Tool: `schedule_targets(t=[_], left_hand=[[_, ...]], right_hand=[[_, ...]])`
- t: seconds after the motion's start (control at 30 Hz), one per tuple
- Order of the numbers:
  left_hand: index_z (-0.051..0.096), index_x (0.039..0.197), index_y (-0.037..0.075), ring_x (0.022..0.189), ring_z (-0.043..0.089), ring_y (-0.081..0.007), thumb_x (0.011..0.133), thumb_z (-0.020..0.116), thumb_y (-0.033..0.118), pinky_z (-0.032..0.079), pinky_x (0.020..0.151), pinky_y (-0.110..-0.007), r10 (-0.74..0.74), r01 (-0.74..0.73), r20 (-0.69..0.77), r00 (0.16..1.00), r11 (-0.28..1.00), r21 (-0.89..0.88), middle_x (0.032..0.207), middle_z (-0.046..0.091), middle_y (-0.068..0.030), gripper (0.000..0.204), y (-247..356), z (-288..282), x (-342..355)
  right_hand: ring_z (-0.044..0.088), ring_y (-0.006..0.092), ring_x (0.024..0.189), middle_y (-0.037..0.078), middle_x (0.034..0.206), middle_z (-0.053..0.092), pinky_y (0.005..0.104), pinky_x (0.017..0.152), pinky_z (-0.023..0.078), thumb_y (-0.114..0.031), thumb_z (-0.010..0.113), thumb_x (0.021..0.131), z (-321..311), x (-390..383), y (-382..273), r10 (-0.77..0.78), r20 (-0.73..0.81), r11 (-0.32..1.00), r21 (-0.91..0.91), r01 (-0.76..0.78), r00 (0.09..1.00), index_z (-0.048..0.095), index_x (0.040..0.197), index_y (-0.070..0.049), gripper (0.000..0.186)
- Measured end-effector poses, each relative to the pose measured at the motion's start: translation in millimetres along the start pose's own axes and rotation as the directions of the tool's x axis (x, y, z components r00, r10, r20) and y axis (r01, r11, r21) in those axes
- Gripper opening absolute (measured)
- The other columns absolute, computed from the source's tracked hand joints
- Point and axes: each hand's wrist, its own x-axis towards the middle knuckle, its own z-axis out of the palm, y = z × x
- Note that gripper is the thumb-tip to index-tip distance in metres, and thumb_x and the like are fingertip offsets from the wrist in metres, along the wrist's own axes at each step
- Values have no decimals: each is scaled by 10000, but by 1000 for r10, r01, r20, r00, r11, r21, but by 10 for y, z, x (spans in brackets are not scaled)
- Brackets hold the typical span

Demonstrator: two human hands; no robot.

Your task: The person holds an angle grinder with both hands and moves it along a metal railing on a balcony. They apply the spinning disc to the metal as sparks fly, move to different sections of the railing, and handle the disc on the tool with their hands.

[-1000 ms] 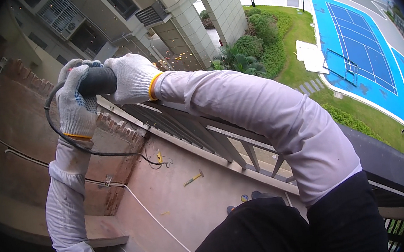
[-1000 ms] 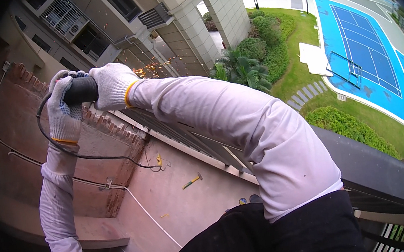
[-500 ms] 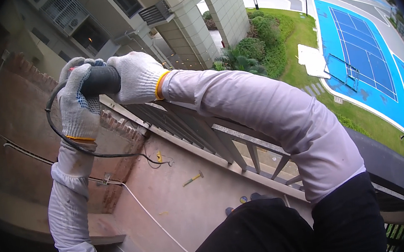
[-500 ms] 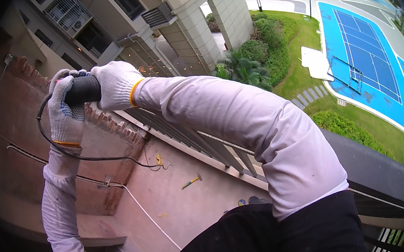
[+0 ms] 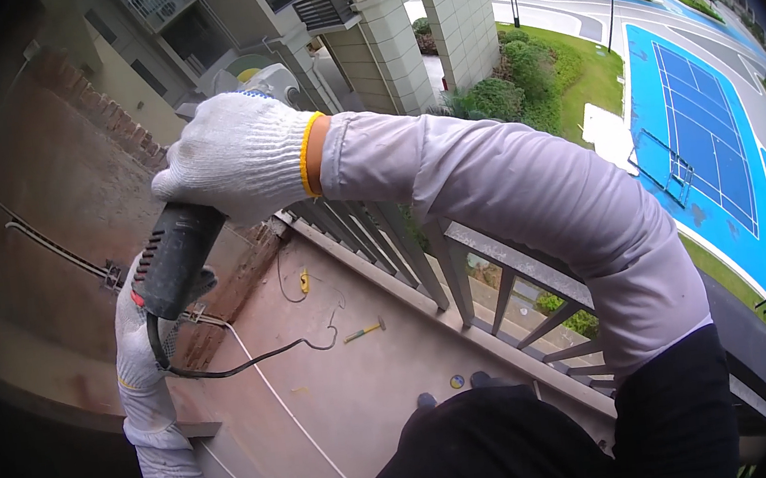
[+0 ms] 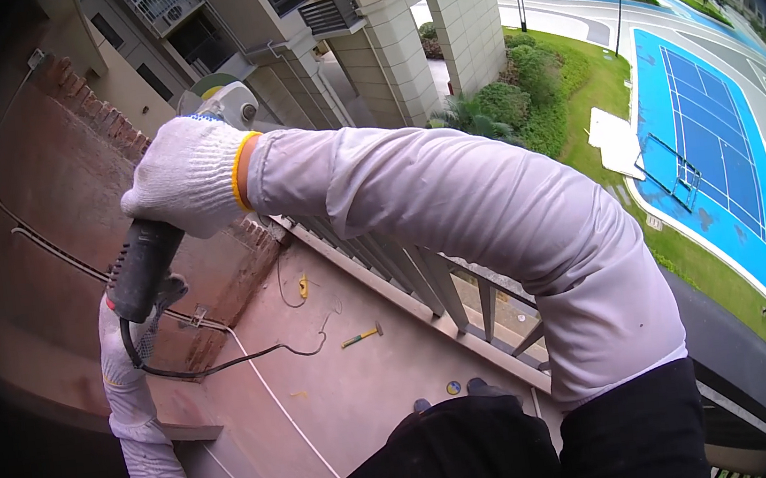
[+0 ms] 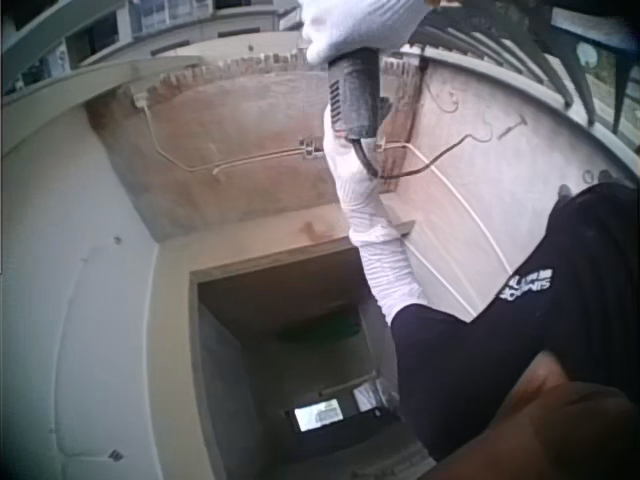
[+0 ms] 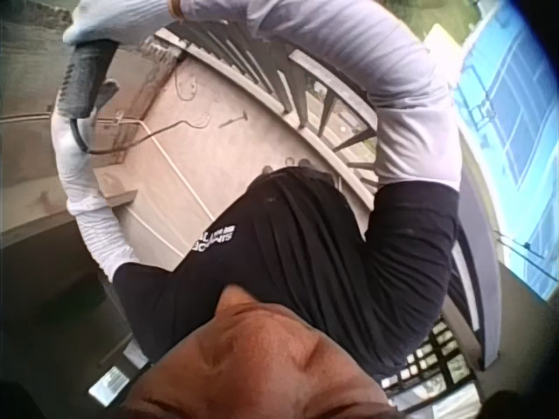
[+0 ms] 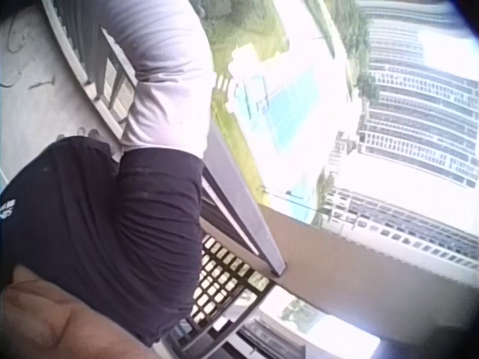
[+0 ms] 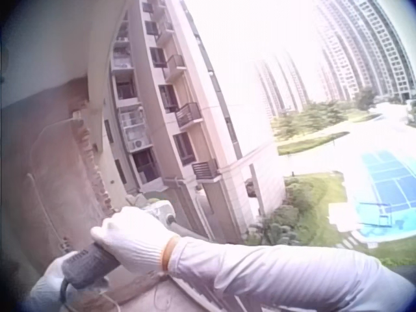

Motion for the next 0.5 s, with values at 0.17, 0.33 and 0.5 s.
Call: schedule_targets(t=[0.17,0.33,0.5], left_hand=[[392,1617,-104,1078,789,-370,1035,686,453,686,896,-492,-287,435,328,900,630,-643,1373,682,-295,858,-390,199,-541],[607,1244,-86,755,736,-284,843,745,242,651,723,-409,-419,510,304,855,786,-351,1021,724,-220,537,-1363,514,-856],[669,1043,-32,713,723,-210,848,692,-9,590,646,-335,-371,429,219,902,719,-546,829,711,-108,198,-2082,389,-1256]], right_hand=[[801,273,877,49,844,779,429,847,600,-202,802,863,848,154,-544,-303,143,952,8,305,942,756,891,-159,70],[718,208,999,-41,820,748,457,1080,486,-239,820,790,1842,-60,-1144,-336,216,942,60,331,917,780,857,-209,84],[646,318,1238,98,1254,688,528,1189,472,-193,836,744,2092,-481,-1794,38,-161,974,226,0,986,747,1136,-109,411]])
